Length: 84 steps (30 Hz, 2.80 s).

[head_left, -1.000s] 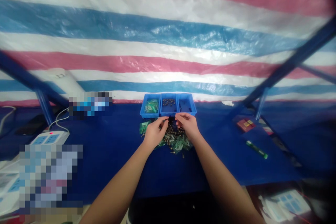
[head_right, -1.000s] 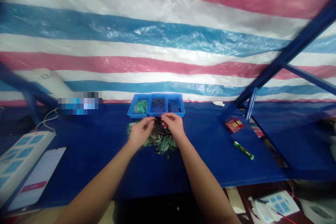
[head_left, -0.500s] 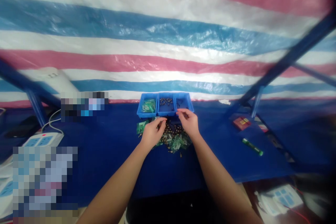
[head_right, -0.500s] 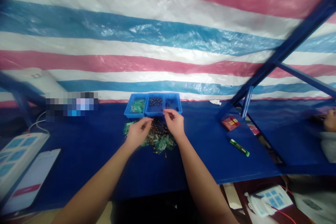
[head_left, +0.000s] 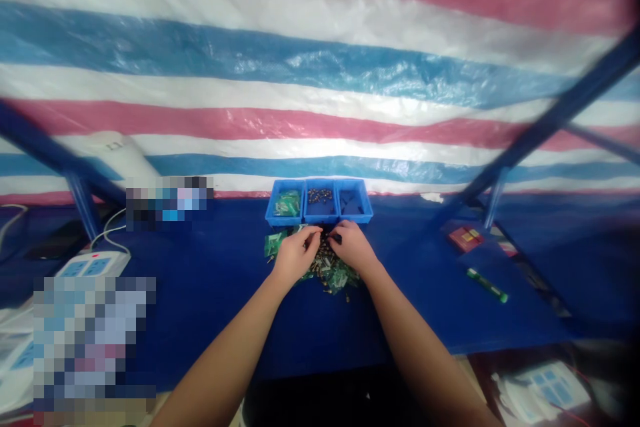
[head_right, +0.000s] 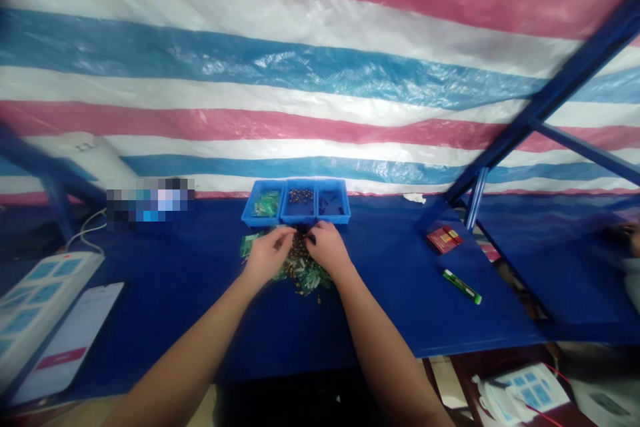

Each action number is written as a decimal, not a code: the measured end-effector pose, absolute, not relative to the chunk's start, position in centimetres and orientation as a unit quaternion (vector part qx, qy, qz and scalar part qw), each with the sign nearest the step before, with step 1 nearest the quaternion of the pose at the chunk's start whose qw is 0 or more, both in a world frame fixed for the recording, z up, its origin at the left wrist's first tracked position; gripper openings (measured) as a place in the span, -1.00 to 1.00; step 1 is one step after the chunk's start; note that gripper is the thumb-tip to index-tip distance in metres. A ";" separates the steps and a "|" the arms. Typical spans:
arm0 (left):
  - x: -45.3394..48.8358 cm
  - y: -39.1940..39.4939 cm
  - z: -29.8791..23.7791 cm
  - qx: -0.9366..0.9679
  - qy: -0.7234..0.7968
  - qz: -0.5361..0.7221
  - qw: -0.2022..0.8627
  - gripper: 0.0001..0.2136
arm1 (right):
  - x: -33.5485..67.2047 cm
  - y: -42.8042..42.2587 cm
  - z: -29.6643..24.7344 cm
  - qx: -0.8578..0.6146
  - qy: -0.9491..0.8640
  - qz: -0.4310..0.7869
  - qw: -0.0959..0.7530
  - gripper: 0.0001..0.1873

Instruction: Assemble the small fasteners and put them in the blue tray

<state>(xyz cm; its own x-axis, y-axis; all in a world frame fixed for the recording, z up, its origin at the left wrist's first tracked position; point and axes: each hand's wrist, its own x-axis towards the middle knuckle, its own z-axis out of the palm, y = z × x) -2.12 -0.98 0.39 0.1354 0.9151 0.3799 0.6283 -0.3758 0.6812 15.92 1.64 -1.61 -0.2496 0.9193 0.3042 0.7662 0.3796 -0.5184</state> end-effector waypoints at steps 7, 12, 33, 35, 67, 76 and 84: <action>-2.1 -0.9 0.3 0.732 0.526 0.392 0.184 -0.77 | 15.7 1.3 -0.9 -0.538 -0.773 0.136 0.309 -0.88; -2.1 -0.9 0.3 0.731 0.524 0.396 0.185 -0.78 | 15.1 1.2 -0.1 -0.510 -0.660 0.292 0.468 -0.84; -2.3 -0.6 0.2 0.718 0.545 0.406 0.148 -0.78 | 14.1 0.7 0.1 -0.455 -0.569 0.459 0.509 -0.73; -2.3 -0.6 0.3 0.717 0.550 0.401 0.151 -0.77 | 14.1 0.6 0.1 -0.461 -0.585 0.437 0.505 -0.74; -2.2 -0.8 0.3 0.719 0.541 0.398 0.180 -0.78 | 14.4 1.0 -0.1 -0.447 -0.562 0.451 0.530 -0.72; -2.2 -1.0 0.8 0.706 0.566 0.385 0.182 -0.74 | 14.1 0.7 0.0 -0.433 -0.577 0.446 0.529 -0.75; -2.1 -1.0 0.7 0.712 0.551 0.393 0.185 -0.75 | 14.3 0.8 0.0 -0.441 -0.580 0.438 0.527 -0.74</action>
<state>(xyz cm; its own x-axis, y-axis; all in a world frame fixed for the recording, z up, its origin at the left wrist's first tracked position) -2.12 -0.98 0.72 0.0834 0.9309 0.3556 0.6395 -0.3237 0.6973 14.30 0.84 -0.05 -0.0563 0.9726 0.2256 0.0503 0.2284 -0.9723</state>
